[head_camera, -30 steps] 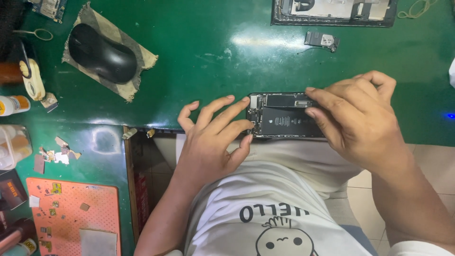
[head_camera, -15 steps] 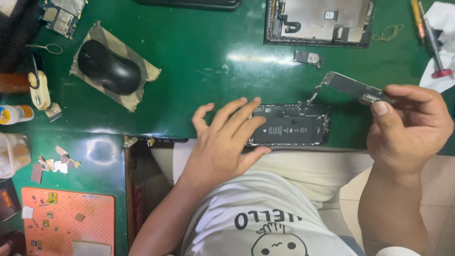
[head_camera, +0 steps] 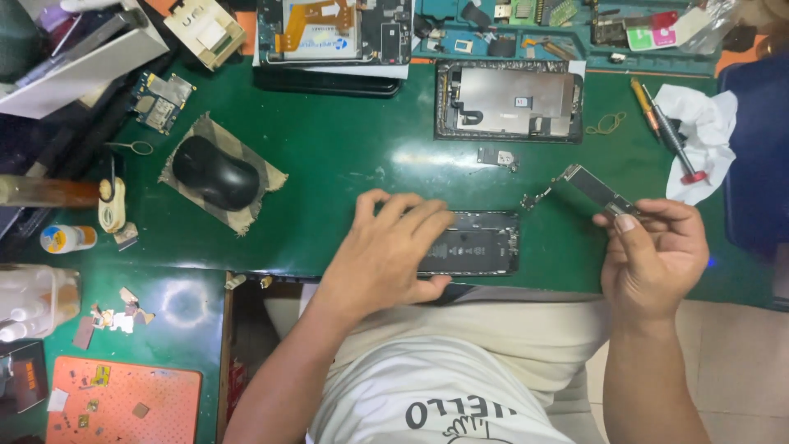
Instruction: Technician disassembling a smartphone to remove the earpiece assembly and motherboard using precision tools.
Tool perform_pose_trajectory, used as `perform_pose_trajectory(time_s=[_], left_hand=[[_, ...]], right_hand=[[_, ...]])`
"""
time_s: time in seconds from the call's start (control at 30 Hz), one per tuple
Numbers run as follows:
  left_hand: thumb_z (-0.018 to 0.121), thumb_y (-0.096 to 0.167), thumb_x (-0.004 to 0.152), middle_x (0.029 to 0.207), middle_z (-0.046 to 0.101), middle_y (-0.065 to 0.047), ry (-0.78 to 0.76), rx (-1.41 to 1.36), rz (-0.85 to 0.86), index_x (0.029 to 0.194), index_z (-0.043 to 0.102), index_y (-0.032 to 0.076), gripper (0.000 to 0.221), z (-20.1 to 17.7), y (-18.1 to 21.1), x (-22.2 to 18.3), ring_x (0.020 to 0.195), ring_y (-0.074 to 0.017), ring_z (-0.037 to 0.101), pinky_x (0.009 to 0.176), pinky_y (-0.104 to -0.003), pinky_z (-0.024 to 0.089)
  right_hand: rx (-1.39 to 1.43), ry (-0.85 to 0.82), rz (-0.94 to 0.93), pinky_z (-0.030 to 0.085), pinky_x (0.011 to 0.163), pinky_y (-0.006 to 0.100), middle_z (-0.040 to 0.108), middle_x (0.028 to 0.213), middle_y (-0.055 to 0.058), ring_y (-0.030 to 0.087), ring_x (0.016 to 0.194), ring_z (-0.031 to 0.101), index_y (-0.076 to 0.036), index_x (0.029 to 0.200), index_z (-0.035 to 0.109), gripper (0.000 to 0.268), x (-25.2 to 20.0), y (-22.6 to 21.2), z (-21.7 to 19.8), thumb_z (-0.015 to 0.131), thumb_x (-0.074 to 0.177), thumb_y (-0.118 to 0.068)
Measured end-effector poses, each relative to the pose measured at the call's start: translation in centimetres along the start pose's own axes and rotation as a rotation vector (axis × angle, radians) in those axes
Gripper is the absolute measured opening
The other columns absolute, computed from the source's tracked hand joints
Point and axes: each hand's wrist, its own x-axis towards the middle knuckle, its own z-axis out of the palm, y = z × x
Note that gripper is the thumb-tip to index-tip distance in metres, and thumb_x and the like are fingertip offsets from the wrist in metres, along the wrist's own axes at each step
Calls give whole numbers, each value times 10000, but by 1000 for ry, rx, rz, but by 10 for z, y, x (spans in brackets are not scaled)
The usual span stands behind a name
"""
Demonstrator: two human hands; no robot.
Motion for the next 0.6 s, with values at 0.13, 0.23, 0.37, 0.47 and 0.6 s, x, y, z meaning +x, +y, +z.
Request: perform_pose_trajectory(time_s=[0.13,0.23,0.37,0.47,0.6], left_hand=[[680,397,585,1091,561,-73,-37,-21,-30,1023,507,67,575,-13,-21,-7,965,-264,499,752,-394,355],[682,403,541,1089,553,-32,-128,-18,-177,1008,475,123,582,-22,-35,-11,982,-257,481,720,-378,343],[694,363,542,1089,546,-13,-215,1,-288,1034,463,114,598,-34,-48,-6,1023,-263,452,744,-418,348],[696,317,532,1115,521,6,-251,-48,-306,1003,455,131,562,-39,-52,4,1046,-250,430,772,-415,342],[698,291,534,1147,502,8,-287,-94,-287,968,461,116,525,-41,-54,12,1050,-231,426,785,-401,347]], right_hand=[[42,4,-10,570,714,269,530,789,71,185,727,608,-45,943,473,195,2,1,-1,608,804,-21],[39,3,-2,571,722,282,515,723,71,161,689,596,-39,942,466,198,4,3,-4,604,801,-24],[77,3,11,574,705,271,533,735,72,176,700,610,-46,934,477,198,4,3,-3,617,796,-27],[112,3,0,575,713,274,541,738,82,169,700,609,-40,933,478,198,5,4,-3,611,791,-7],[144,-13,-3,568,719,281,555,745,109,184,705,608,-39,929,471,192,6,3,-5,593,787,3]])
